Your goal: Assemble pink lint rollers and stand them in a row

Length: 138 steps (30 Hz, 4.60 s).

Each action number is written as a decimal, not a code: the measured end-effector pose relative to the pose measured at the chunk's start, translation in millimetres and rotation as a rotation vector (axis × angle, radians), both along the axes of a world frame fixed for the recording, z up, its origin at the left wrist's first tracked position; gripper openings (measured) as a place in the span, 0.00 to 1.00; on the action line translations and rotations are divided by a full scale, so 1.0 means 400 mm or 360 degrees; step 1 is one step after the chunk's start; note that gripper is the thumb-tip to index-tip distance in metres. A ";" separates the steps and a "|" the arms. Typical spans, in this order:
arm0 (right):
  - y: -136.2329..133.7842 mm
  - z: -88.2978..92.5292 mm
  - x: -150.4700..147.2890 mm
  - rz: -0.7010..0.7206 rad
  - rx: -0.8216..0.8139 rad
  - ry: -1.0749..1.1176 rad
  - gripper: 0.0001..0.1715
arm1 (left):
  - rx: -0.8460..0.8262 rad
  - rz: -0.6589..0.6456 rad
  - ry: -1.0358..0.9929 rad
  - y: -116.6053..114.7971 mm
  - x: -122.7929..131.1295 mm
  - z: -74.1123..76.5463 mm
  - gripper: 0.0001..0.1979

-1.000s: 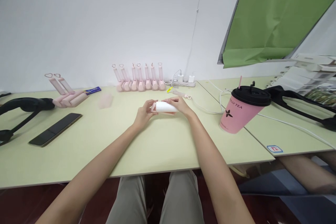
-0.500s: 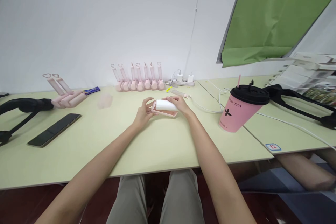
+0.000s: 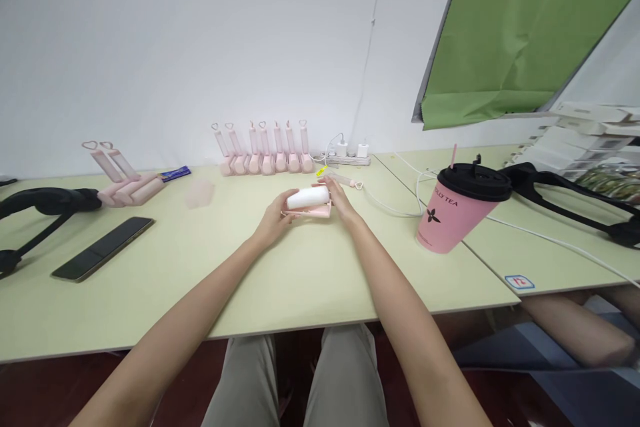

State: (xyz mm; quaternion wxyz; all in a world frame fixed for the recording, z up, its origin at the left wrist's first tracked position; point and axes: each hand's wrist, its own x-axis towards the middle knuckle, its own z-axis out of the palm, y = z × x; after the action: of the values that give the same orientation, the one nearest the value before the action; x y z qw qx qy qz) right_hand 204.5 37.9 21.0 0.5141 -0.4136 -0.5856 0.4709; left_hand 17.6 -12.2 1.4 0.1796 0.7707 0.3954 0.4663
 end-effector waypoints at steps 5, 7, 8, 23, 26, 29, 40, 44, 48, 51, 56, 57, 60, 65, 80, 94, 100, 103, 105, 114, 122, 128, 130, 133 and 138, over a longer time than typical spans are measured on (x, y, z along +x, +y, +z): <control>-0.025 -0.005 -0.039 0.0208 0.0125 -0.0020 0.33 | -0.0113 0.0105 -0.0342 0.022 -0.028 -0.002 0.29; -0.031 -0.019 -0.063 0.0174 0.0199 0.0030 0.35 | -0.0158 0.0108 -0.0376 0.023 -0.032 -0.003 0.29; -0.033 -0.027 -0.075 0.0106 0.0231 0.0056 0.34 | -0.0182 0.0097 -0.0374 0.023 -0.031 -0.005 0.29; -0.054 -0.020 -0.070 -0.0162 0.0631 -0.0121 0.25 | -0.0012 0.0364 0.0639 -0.028 -0.041 0.064 0.34; -0.080 -0.006 -0.080 -0.0006 0.0687 -0.0300 0.23 | 0.0109 0.0352 0.0568 -0.038 -0.028 0.075 0.41; -0.096 0.002 -0.085 0.0028 0.0762 -0.0529 0.21 | 0.0032 0.0259 0.0571 -0.039 -0.009 0.073 0.40; -0.076 -0.021 -0.065 -0.0386 0.0714 -0.0628 0.13 | -0.0422 -0.0027 0.0170 -0.031 0.022 0.072 0.40; -0.074 -0.020 -0.071 -0.0596 0.0795 -0.0477 0.12 | -0.0487 -0.0034 0.0095 -0.019 0.034 0.061 0.39; -0.077 -0.011 -0.083 -0.0484 0.0805 -0.0379 0.10 | -0.0575 -0.0064 -0.0106 0.000 0.038 0.040 0.39; -0.081 -0.010 -0.111 -0.0517 0.0643 -0.0430 0.10 | -0.0658 -0.0145 -0.0289 0.009 0.029 0.027 0.39; -0.069 -0.035 -0.181 -0.0723 0.0402 -0.0342 0.12 | -0.0965 -0.0404 -0.0509 0.006 -0.005 0.021 0.38; -0.062 -0.043 -0.189 -0.0729 0.0341 -0.0318 0.14 | -0.1012 -0.0445 -0.0514 0.006 -0.010 0.022 0.37; -0.038 -0.065 -0.192 -0.0772 0.0183 -0.0265 0.17 | -0.1047 -0.0479 -0.0445 0.009 -0.015 0.026 0.34; -0.025 -0.085 -0.175 -0.0820 0.0086 -0.0139 0.17 | -0.1095 -0.0448 -0.0284 0.015 -0.005 0.032 0.34; -0.020 -0.100 -0.169 -0.0871 0.0118 0.0366 0.14 | -0.1079 -0.0399 -0.0371 -0.030 0.031 0.040 0.37; -0.047 -0.068 -0.164 -0.0923 0.0220 0.0719 0.10 | -0.0958 -0.0509 -0.0237 -0.035 0.034 0.054 0.35; -0.031 -0.086 -0.166 -0.0754 0.0216 0.0748 0.10 | -0.1113 -0.0480 -0.0183 -0.050 0.021 0.068 0.38; -0.032 -0.087 -0.166 -0.0714 0.0177 0.0808 0.09 | -0.1263 -0.0524 -0.0234 -0.060 0.024 0.074 0.40; -0.035 -0.085 -0.166 -0.0685 0.0170 0.0830 0.09 | -0.1344 -0.0545 -0.0265 -0.067 0.027 0.078 0.42; -0.035 -0.086 -0.168 -0.0617 0.0108 0.0814 0.12 | -0.1375 -0.0489 -0.0378 -0.078 0.031 0.074 0.42; -0.032 -0.079 -0.168 -0.0581 -0.0013 0.0774 0.15 | -0.1456 -0.0447 -0.0606 -0.068 0.030 0.051 0.42; -0.033 -0.082 -0.162 -0.0546 -0.0049 0.0589 0.18 | -0.1391 -0.0457 -0.0520 -0.063 0.030 0.032 0.43; -0.037 -0.082 -0.162 -0.0507 -0.0047 0.0642 0.18 | -0.1386 -0.0507 -0.0531 -0.064 0.031 0.030 0.44; -0.043 -0.078 -0.162 -0.0439 -0.0047 0.0678 0.20 | -0.1374 -0.0609 -0.0568 -0.069 0.031 0.032 0.44; -0.029 -0.073 -0.156 -0.0404 -0.0112 0.0547 0.27 | -0.1259 -0.0616 -0.0608 -0.069 0.026 0.035 0.49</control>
State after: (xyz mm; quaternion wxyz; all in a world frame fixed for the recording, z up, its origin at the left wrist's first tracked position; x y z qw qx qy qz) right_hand 142.0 26.4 -8.1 0.6468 -0.4153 -0.4156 0.4863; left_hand 27.9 -39.6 15.2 0.6120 0.6033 0.3515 0.3713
